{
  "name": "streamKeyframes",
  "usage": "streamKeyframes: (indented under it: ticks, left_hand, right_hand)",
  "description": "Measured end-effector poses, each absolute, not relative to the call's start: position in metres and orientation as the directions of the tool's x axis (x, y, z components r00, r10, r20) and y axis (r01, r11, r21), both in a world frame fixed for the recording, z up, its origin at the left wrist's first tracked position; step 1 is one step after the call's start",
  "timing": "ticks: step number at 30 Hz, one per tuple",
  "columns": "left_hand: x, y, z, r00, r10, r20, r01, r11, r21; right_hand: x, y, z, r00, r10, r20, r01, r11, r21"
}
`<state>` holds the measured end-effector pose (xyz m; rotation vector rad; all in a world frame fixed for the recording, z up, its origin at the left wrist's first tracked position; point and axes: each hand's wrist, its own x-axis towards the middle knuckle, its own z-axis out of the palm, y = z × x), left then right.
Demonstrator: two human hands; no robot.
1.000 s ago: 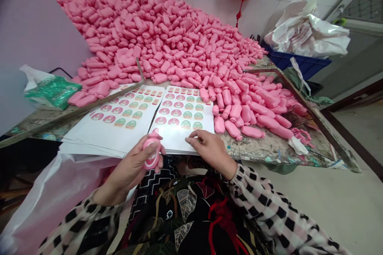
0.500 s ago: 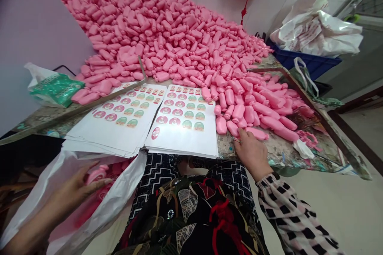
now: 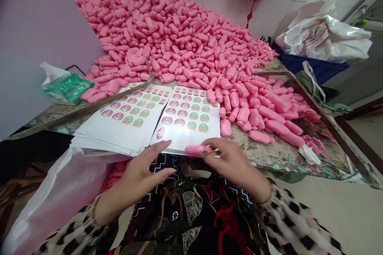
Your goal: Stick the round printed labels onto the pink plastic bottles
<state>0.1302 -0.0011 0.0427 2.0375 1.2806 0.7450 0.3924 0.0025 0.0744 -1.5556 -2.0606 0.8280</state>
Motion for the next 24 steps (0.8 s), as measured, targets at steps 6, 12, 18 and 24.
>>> streamKeyframes:
  ticks: [6, 12, 18, 24]
  left_hand:
    - [0.153, -0.001, 0.038, 0.534, 0.777, -0.333, 0.170, 0.287, 0.943]
    - [0.123, -0.001, 0.019, 0.104, 0.987, -0.125, 0.531, 0.051, 0.846]
    - [0.123, 0.007, 0.000, 0.255, 0.959, 0.127, 0.741, -0.278, 0.611]
    - [0.129, 0.010, -0.011, 0.297, 0.953, 0.068, 0.863, -0.298, 0.408]
  right_hand:
    - [0.325, 0.022, 0.054, -0.587, 0.787, -0.190, 0.415, 0.091, -0.905]
    - [0.311, 0.072, 0.024, -0.306, 0.952, -0.014, 0.691, 0.212, -0.691]
    - [0.282, 0.086, 0.018, -0.254, 0.964, 0.082, 0.868, 0.265, -0.420]
    - [0.270, 0.092, 0.015, -0.230, 0.972, 0.055, 0.934, 0.236, -0.268]
